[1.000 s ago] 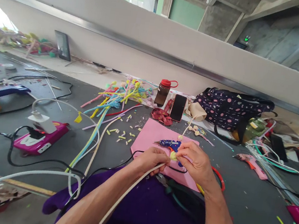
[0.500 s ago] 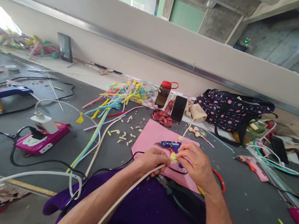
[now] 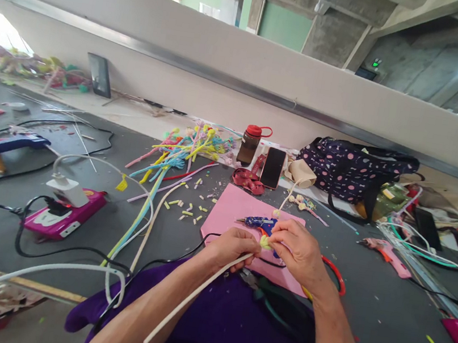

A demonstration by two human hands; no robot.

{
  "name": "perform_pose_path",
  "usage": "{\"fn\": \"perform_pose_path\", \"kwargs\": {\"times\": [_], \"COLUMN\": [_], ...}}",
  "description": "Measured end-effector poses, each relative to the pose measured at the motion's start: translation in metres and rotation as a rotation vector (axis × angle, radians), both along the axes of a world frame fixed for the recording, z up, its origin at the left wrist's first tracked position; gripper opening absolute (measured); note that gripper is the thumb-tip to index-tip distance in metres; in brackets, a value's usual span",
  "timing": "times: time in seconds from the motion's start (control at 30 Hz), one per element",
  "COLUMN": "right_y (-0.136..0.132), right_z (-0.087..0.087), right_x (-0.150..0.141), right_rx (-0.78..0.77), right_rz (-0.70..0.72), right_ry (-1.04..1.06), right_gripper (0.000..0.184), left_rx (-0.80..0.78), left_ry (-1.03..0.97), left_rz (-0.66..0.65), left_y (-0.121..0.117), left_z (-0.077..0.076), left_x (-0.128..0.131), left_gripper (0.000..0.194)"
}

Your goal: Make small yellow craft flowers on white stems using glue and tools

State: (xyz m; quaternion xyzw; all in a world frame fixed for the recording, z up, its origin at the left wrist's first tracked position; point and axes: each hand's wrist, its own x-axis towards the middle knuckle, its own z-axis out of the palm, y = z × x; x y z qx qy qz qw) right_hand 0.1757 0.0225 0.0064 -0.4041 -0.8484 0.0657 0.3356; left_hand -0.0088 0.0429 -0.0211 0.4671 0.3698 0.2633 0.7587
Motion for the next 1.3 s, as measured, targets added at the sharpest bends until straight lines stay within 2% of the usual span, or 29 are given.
{"fn": "perform_pose_path", "kwargs": {"times": [0.2, 0.33, 0.5, 0.63, 0.9, 1.07, 1.3], "right_y": [0.001, -0.001, -0.003, -0.004, 0.0, 0.002, -0.001], "right_z": [-0.001, 0.004, 0.008, 0.005, -0.004, -0.003, -0.002], "right_x": [0.002, 0.006, 0.008, 0.005, -0.003, -0.004, -0.009], "right_rx": [0.008, -0.024, -0.004, -0.011, -0.026, 0.031, 0.029], "right_rz": [0.001, 0.006, -0.098, -0.165, -0.136, -0.096, -0.123], "right_ry": [0.034, 0.141, 0.317, 0.368, 0.363, 0.313, 0.255], "right_gripper": [0.015, 0.021, 0.023, 0.02, 0.019, 0.019, 0.018], "left_rx": [-0.007, -0.013, -0.008, 0.002, 0.008, 0.029, 0.045], "left_ry": [-0.023, -0.031, -0.128, -0.203, -0.229, -0.215, -0.201], "left_rz": [0.003, 0.04, 0.107, 0.154, 0.183, 0.181, 0.165], "left_y": [0.002, 0.001, -0.003, -0.005, -0.007, -0.007, -0.007], "left_z": [-0.002, 0.0, 0.006, 0.007, 0.011, 0.011, 0.013], "left_x": [-0.001, -0.002, -0.004, -0.006, -0.009, -0.009, -0.01], "left_gripper": [0.014, 0.013, 0.015, 0.022, 0.024, 0.026, 0.028]}}
